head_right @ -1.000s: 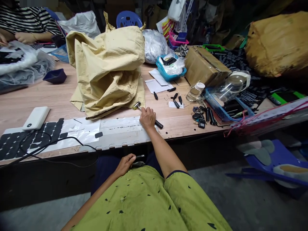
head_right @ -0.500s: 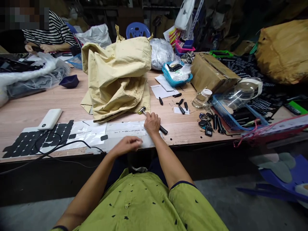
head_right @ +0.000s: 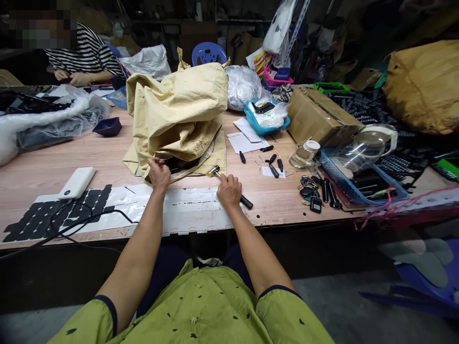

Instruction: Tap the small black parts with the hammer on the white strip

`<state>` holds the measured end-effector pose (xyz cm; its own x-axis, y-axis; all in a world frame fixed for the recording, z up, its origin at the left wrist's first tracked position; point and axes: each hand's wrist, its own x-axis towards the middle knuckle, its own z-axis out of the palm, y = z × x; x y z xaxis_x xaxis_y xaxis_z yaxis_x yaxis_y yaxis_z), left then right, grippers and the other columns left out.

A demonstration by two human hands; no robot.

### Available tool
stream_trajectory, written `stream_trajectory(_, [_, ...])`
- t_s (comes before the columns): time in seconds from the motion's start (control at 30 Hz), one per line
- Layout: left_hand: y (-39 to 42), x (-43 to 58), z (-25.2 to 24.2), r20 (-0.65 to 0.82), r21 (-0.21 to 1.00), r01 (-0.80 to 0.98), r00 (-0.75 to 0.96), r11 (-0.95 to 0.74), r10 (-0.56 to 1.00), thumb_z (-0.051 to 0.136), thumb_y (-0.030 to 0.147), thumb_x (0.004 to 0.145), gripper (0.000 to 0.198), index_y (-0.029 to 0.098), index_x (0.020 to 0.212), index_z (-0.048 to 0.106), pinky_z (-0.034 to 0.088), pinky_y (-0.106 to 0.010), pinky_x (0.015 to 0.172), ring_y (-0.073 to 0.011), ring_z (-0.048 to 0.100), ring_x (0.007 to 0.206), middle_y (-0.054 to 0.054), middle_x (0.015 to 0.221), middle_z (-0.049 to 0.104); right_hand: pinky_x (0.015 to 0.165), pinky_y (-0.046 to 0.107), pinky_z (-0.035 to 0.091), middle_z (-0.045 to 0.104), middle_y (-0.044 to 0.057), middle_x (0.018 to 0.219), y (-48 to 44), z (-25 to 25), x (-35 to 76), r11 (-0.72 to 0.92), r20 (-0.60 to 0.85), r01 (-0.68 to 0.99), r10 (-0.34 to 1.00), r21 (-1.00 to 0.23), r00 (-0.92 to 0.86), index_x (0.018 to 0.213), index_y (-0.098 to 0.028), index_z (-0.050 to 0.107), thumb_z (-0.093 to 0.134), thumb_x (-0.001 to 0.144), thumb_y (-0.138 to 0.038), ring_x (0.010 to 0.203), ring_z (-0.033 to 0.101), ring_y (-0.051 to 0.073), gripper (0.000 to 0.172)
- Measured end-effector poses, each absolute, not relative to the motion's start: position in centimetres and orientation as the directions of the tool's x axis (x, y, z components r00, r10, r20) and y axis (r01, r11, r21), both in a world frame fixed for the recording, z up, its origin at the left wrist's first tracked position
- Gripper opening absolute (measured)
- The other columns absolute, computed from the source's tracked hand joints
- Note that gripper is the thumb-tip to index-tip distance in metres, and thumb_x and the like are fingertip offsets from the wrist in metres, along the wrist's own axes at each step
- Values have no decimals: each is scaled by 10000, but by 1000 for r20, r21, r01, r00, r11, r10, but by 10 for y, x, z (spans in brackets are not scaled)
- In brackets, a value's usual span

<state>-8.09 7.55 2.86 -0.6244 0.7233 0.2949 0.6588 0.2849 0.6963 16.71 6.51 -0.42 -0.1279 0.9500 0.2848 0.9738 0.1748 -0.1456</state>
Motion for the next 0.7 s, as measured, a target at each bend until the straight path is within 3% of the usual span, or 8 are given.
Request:
stream_trajectory(0.13, [71, -69, 18, 287, 568, 757, -550, 323, 785, 558, 92, 751, 275, 209, 985, 641, 502, -448, 963, -311, 613, 1064, -108, 1001, 690, 730, 334, 320, 594, 108, 1012, 65, -4, 167, 183, 277, 972, 951, -146, -138, 1249, -215, 643, 485, 930, -182, 942, 466, 256, 357])
stream_trajectory(0.3, [70, -72, 22, 174, 465, 799, -505, 381, 846, 647, 138, 756, 183, 206, 922, 682, 480, -522, 971, -380, 567, 1103, -143, 968, 698, 742, 334, 326, 591, 113, 1034, 65, -1, 166, 180, 261, 974, 955, -139, -140, 1267, -216, 634, 480, 937, -189, 953, 464, 260, 366])
stream_trajectory(0.53, [22, -59, 23, 244, 594, 804, -204, 20, 948, 704, 235, 758, 306, 266, 1063, 700, 514, -433, 914, -281, 604, 978, -34, 966, 731, 762, 339, 332, 589, 113, 1058, 65, 2, 164, 171, 225, 974, 965, -147, -135, 1270, -222, 625, 470, 945, -194, 979, 465, 262, 361])
stream_trajectory(0.7, [-10, -34, 3, 162, 665, 747, -134, -8, 978, 711, 234, 765, 275, 257, 1039, 705, 513, -400, 875, -256, 607, 932, -32, 913, 720, 762, 336, 341, 599, 113, 1073, 65, 4, 165, 171, 209, 973, 968, -158, -136, 1286, -219, 623, 467, 953, -192, 988, 479, 259, 368])
